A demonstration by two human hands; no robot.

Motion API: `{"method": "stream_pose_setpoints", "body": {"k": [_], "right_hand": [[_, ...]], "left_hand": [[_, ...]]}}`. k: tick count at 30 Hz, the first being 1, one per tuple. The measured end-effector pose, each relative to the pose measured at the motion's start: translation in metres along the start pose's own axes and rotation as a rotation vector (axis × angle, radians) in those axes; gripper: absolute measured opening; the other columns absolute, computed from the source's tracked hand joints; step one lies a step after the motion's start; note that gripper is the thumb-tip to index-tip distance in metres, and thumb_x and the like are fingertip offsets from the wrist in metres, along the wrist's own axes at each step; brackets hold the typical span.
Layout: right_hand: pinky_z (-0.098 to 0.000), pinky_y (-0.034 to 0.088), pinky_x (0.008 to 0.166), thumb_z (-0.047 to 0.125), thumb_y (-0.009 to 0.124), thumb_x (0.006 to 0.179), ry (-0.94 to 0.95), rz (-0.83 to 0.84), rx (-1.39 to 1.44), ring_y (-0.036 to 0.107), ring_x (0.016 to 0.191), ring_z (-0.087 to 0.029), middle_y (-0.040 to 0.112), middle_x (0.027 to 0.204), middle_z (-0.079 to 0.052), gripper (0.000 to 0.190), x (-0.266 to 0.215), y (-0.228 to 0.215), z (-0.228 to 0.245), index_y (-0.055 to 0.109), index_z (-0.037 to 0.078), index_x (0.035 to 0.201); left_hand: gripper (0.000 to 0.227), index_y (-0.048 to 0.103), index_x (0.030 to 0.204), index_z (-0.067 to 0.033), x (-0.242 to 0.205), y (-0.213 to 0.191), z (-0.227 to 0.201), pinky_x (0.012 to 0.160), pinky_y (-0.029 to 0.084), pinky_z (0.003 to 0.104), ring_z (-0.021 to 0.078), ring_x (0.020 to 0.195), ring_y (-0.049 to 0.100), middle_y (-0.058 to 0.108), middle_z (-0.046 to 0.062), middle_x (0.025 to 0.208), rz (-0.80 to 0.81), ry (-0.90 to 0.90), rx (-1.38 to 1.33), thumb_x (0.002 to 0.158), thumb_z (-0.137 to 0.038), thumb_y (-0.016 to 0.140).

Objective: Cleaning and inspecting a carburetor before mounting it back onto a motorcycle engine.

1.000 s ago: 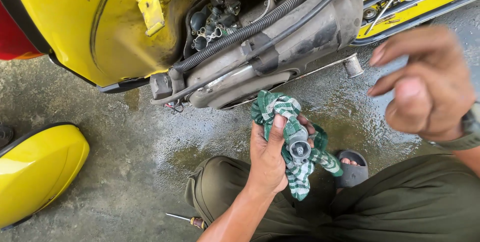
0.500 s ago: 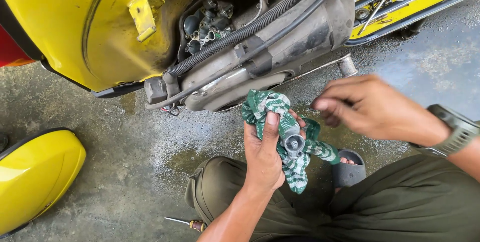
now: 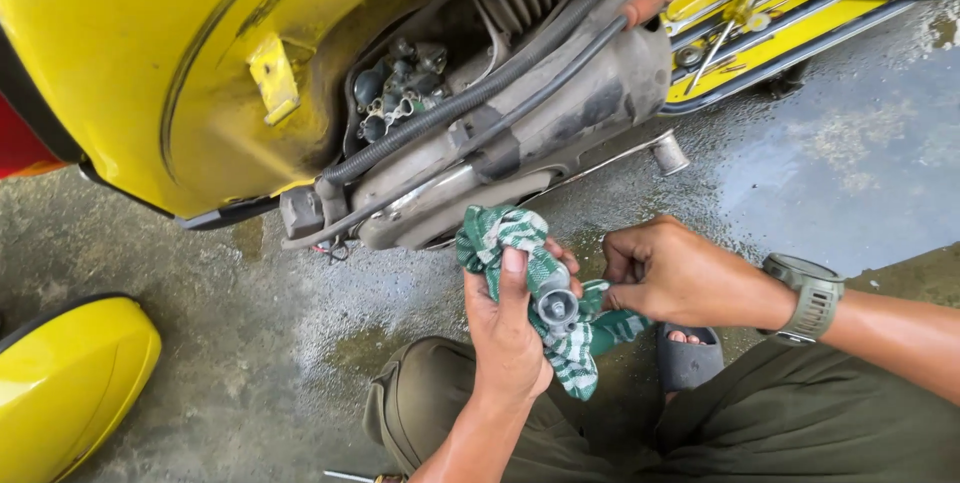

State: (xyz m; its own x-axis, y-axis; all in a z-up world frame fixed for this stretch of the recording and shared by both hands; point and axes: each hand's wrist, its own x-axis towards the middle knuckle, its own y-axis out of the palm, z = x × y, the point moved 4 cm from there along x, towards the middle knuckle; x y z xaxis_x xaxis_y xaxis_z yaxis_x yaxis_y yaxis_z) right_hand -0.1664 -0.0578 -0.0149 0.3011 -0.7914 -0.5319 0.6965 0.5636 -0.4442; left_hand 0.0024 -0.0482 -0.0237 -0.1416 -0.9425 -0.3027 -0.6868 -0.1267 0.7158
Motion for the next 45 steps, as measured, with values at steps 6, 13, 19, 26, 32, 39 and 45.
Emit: {"method": "stream_pose_setpoints", "body": {"k": [6, 13, 19, 26, 32, 39, 45], "right_hand": [[-0.0381, 0.065, 0.087, 0.023, 0.068, 0.093, -0.399, 0.01, -0.116, 0.08, 0.092, -0.022, 0.081, 0.105, -0.002, 0.023, -0.005, -0.021, 0.016, 0.078, 0.011, 0.109], [-0.0285, 0.063, 0.062, 0.013, 0.056, 0.097, -0.708, -0.393, -0.156, 0.072, 0.069, -0.018, 0.074, 0.087, -0.008, 0.022, -0.033, -0.037, 0.036, 0.07, 0.002, 0.109], [-0.035, 0.057, 0.073, -0.005, 0.049, 0.118, -0.521, -0.871, -0.171, 0.069, 0.078, -0.026, 0.068, 0.092, -0.019, 0.016, -0.04, -0.124, -0.02, 0.063, -0.011, 0.119], [-0.0306, 0.064, 0.067, -0.006, 0.051, 0.124, -0.168, -1.049, 0.096, 0.067, 0.071, -0.018, 0.067, 0.088, -0.016, 0.018, 0.003, -0.202, -0.165, 0.069, -0.007, 0.123], [-0.0265, 0.06, 0.064, 0.023, 0.065, 0.113, 0.375, -0.661, 0.276, 0.069, 0.067, -0.019, 0.074, 0.084, -0.014, 0.025, 0.065, -0.148, -0.134, 0.072, 0.0, 0.104], [-0.0259, 0.046, 0.051, 0.031, 0.081, 0.105, 0.389, -0.694, 0.186, 0.055, 0.047, -0.007, 0.067, 0.06, -0.005, 0.039, 0.106, -0.134, -0.151, 0.073, 0.008, 0.074], [-0.018, 0.051, 0.059, 0.016, 0.062, 0.114, 0.308, -0.706, 0.756, 0.059, 0.069, -0.009, 0.061, 0.087, 0.0, 0.014, 0.061, -0.122, -0.12, 0.062, 0.006, 0.105]], "left_hand": [[0.029, 0.056, 0.121, -0.009, 0.0, 0.0, -0.002, 0.063, 0.058, 0.036, 0.0321, 0.086, 0.068, 0.065, 0.019, 0.1, -0.038, 0.013, 0.039, 0.1, -0.026, 0.065], [0.034, 0.052, 0.125, -0.0057, -0.004, 0.007, 0.002, 0.059, 0.06, 0.035, 0.0314, 0.081, 0.069, 0.066, 0.023, 0.098, 0.027, 0.033, 0.018, 0.101, -0.028, 0.063], [0.028, 0.053, 0.123, -0.002, -0.006, 0.008, 0.0, 0.06, 0.06, 0.039, 0.0365, 0.081, 0.067, 0.063, 0.027, 0.098, 0.053, 0.026, -0.045, 0.105, -0.024, 0.057], [0.026, 0.055, 0.116, -0.0018, -0.006, 0.01, -0.001, 0.056, 0.057, 0.038, 0.0355, 0.079, 0.065, 0.062, 0.025, 0.094, 0.031, 0.032, -0.016, 0.104, -0.024, 0.058], [0.021, 0.053, 0.115, -0.0055, -0.003, 0.005, 0.01, 0.055, 0.059, 0.039, 0.0365, 0.078, 0.068, 0.065, 0.027, 0.093, -0.002, 0.022, 0.022, 0.104, -0.023, 0.057], [0.026, 0.052, 0.123, -0.008, -0.001, 0.011, 0.013, 0.057, 0.058, 0.038, 0.0378, 0.081, 0.065, 0.062, 0.028, 0.096, 0.024, 0.013, -0.03, 0.103, -0.022, 0.06], [0.03, 0.053, 0.124, -0.0052, 0.004, 0.007, 0.011, 0.056, 0.058, 0.038, 0.0379, 0.08, 0.067, 0.063, 0.027, 0.096, 0.061, -0.008, -0.016, 0.103, -0.025, 0.062]]}}
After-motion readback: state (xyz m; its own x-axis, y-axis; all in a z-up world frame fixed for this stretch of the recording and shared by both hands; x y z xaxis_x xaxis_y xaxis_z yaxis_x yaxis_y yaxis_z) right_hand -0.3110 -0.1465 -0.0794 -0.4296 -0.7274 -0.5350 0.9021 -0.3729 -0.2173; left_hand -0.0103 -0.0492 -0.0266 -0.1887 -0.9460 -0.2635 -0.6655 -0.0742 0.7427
